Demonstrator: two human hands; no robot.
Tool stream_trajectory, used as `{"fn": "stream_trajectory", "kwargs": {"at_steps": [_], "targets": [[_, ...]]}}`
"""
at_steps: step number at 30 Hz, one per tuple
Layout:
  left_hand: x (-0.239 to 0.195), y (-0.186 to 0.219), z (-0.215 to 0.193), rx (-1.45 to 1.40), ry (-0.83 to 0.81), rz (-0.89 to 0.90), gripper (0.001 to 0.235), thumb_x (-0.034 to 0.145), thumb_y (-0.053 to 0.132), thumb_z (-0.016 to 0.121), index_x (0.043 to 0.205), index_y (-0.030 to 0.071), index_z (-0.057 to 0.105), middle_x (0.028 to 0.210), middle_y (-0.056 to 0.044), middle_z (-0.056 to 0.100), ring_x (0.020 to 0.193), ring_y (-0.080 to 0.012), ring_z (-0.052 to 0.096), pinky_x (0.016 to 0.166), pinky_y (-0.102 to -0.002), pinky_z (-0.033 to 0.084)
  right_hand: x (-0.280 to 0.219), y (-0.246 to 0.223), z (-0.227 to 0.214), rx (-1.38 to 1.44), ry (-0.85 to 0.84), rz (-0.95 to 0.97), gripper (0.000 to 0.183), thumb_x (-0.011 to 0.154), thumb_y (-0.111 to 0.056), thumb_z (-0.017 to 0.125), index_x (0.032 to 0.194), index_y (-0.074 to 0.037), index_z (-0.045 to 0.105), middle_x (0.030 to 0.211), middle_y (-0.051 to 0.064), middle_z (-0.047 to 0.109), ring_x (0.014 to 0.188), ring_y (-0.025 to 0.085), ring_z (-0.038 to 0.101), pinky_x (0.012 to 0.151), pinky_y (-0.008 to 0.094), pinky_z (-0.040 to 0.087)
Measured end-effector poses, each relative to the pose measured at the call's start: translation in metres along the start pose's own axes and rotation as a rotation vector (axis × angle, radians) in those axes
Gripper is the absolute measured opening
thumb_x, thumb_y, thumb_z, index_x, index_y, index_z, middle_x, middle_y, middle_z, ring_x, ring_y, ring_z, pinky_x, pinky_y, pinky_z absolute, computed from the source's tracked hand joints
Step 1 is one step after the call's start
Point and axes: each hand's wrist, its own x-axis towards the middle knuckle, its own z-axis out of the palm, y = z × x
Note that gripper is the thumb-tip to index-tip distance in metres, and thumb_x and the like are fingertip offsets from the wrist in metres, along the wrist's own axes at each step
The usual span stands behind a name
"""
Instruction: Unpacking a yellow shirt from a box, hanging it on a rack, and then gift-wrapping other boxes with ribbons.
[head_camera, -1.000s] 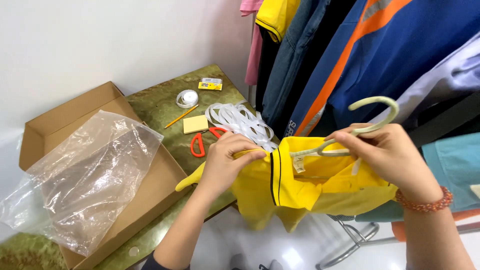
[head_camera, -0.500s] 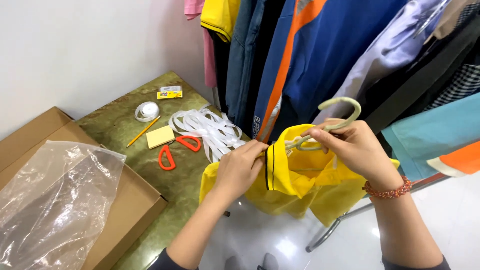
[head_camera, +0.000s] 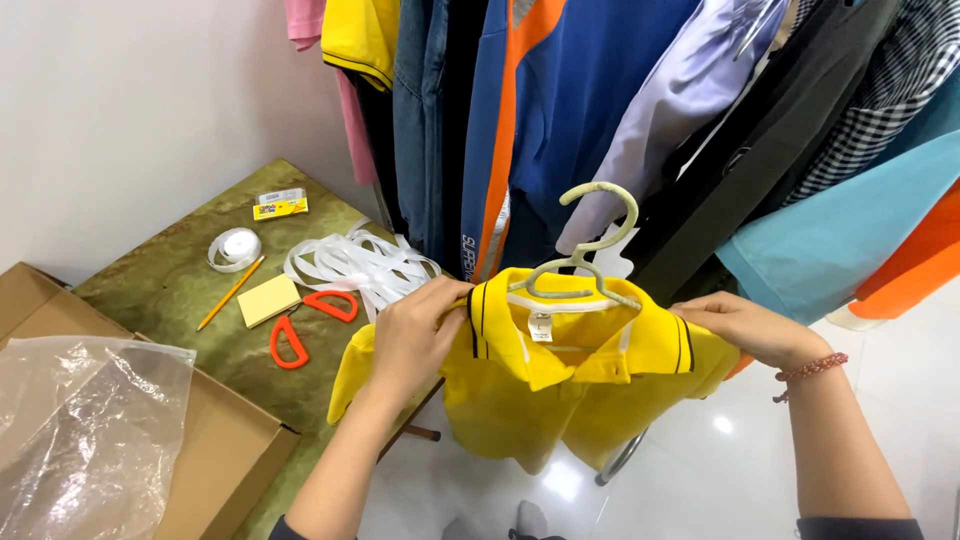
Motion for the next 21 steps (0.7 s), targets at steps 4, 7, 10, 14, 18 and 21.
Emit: {"fn": "stream_trajectory", "kwargs": {"at_steps": [4, 7, 10, 14, 18, 21], "targets": [[0.002, -0.009, 0.002, -0.006, -0.014, 0.022, 0.023, 0.093, 0.005, 0.066, 0.112, 0.015, 0.075, 0.107, 0.006, 0.078, 0.091, -0.0166, 0.074, 0.063, -0.035, 0.055, 0.023, 0.043, -0.019, 0.11, -0.197, -0.034, 0.036, 0.095, -0.023, 0.07, 0.104, 0.005, 0.089, 0.102, 0.014, 0.087, 0.085, 0.023, 0.079, 0.073, 0.038, 0.066], [0.002, -0.015, -0.002, 0.007, -0.034, 0.021, 0.022, 0.094, 0.007, 0.068, 0.112, 0.017, 0.073, 0.102, 0.008, 0.075, 0.086, -0.018, 0.072, 0.06, -0.036, 0.051, 0.03, 0.052, -0.018, 0.156, -0.215, -0.158, 0.03, 0.1, -0.02, 0.068, 0.097, 0.005, 0.084, 0.094, 0.011, 0.083, 0.079, 0.017, 0.074, 0.068, 0.032, 0.061], [0.0, -0.018, -0.006, -0.06, -0.127, -0.048, 0.024, 0.093, 0.007, 0.066, 0.111, 0.02, 0.074, 0.1, 0.01, 0.075, 0.086, -0.0158, 0.07, 0.067, -0.034, 0.05, 0.029, 0.049, -0.015, 0.196, 0.14, -0.202, 0.027, 0.106, -0.018, 0.063, 0.106, 0.004, 0.078, 0.098, 0.015, 0.082, 0.085, 0.023, 0.075, 0.072, 0.037, 0.06], [-0.005, -0.024, -0.006, -0.1, -0.183, -0.176, 0.026, 0.096, 0.01, 0.063, 0.116, 0.021, 0.075, 0.11, 0.009, 0.076, 0.097, -0.0182, 0.071, 0.075, -0.036, 0.051, 0.012, 0.034, -0.011, 0.045, 0.529, -0.48, 0.023, 0.112, -0.023, 0.061, 0.106, -0.003, 0.072, 0.099, -0.001, 0.065, 0.094, 0.009, 0.055, 0.083, 0.025, 0.043], [-0.01, -0.028, -0.006, -0.155, -0.102, -0.177, 0.026, 0.094, 0.005, 0.065, 0.115, 0.017, 0.074, 0.107, 0.005, 0.077, 0.096, -0.0193, 0.071, 0.076, -0.034, 0.05, -0.01, 0.033, -0.015, 0.088, 0.406, -0.791, 0.031, 0.111, -0.017, 0.057, 0.082, -0.005, 0.056, 0.089, 0.005, 0.054, 0.088, 0.017, 0.046, 0.08, 0.029, 0.035], [-0.012, -0.032, -0.003, -0.235, -0.062, -0.078, 0.029, 0.091, -0.003, 0.06, 0.112, 0.01, 0.074, 0.104, 0.0, 0.076, 0.094, -0.0192, 0.07, 0.08, -0.033, 0.052, -0.028, 0.015, -0.017, 0.024, 0.541, -0.708, 0.04, 0.116, -0.013, 0.053, 0.077, -0.003, 0.052, 0.089, 0.006, 0.057, 0.092, 0.018, 0.051, 0.089, 0.032, 0.042]]}}
